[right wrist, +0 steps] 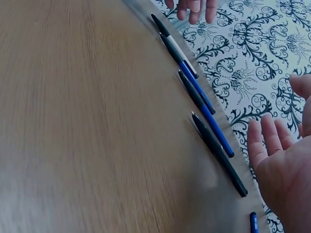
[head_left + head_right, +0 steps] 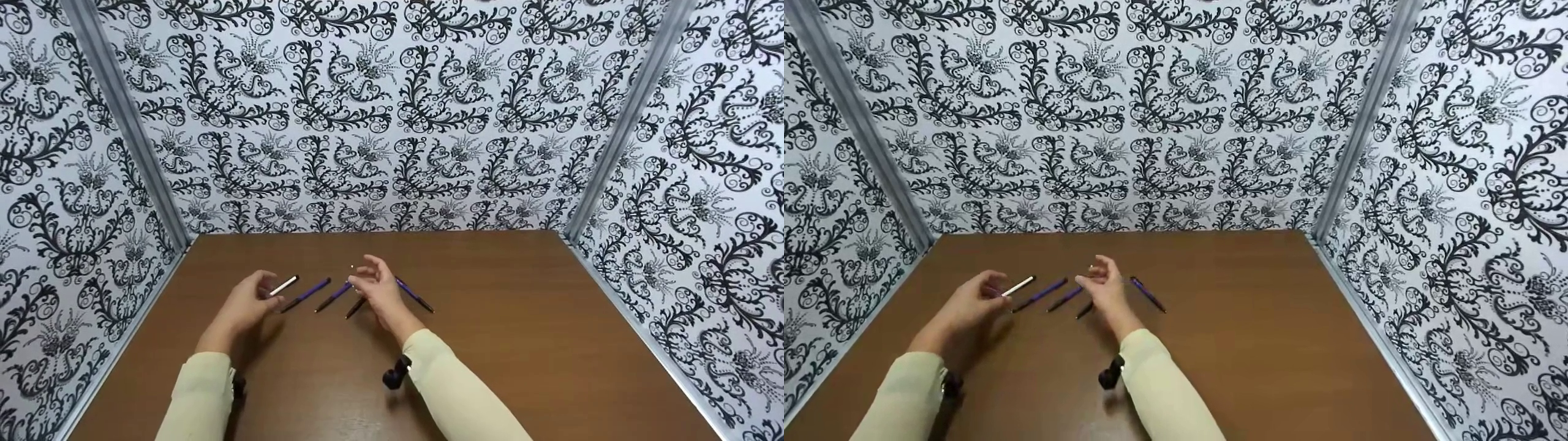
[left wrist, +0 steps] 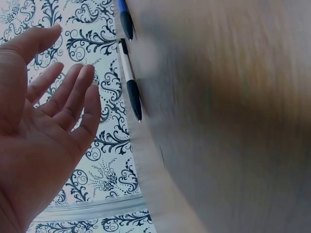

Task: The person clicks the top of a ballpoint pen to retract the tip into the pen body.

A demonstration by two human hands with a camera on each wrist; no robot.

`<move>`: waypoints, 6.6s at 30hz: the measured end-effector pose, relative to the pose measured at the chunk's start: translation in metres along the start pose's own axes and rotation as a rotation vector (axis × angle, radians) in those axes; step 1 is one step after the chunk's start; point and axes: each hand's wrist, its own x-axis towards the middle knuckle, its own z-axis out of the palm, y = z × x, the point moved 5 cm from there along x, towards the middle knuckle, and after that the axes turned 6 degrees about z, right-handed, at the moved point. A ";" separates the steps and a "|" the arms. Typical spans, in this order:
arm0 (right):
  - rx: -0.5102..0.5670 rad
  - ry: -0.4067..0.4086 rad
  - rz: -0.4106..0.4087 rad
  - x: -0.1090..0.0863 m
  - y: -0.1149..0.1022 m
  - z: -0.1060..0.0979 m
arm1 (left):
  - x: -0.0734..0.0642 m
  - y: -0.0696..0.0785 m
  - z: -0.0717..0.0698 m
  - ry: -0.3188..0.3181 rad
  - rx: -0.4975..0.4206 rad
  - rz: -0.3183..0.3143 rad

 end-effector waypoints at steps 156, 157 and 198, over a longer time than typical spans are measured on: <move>0.009 -0.046 -0.047 0.036 -0.017 0.051 | 0.035 0.035 0.029 0.094 -0.043 0.107; 0.004 -0.046 -0.053 0.036 -0.019 0.050 | 0.036 0.037 0.030 0.091 -0.053 0.108; 0.110 -0.107 -0.156 0.004 -0.074 -0.019 | 0.040 0.113 0.098 -0.015 -0.334 0.196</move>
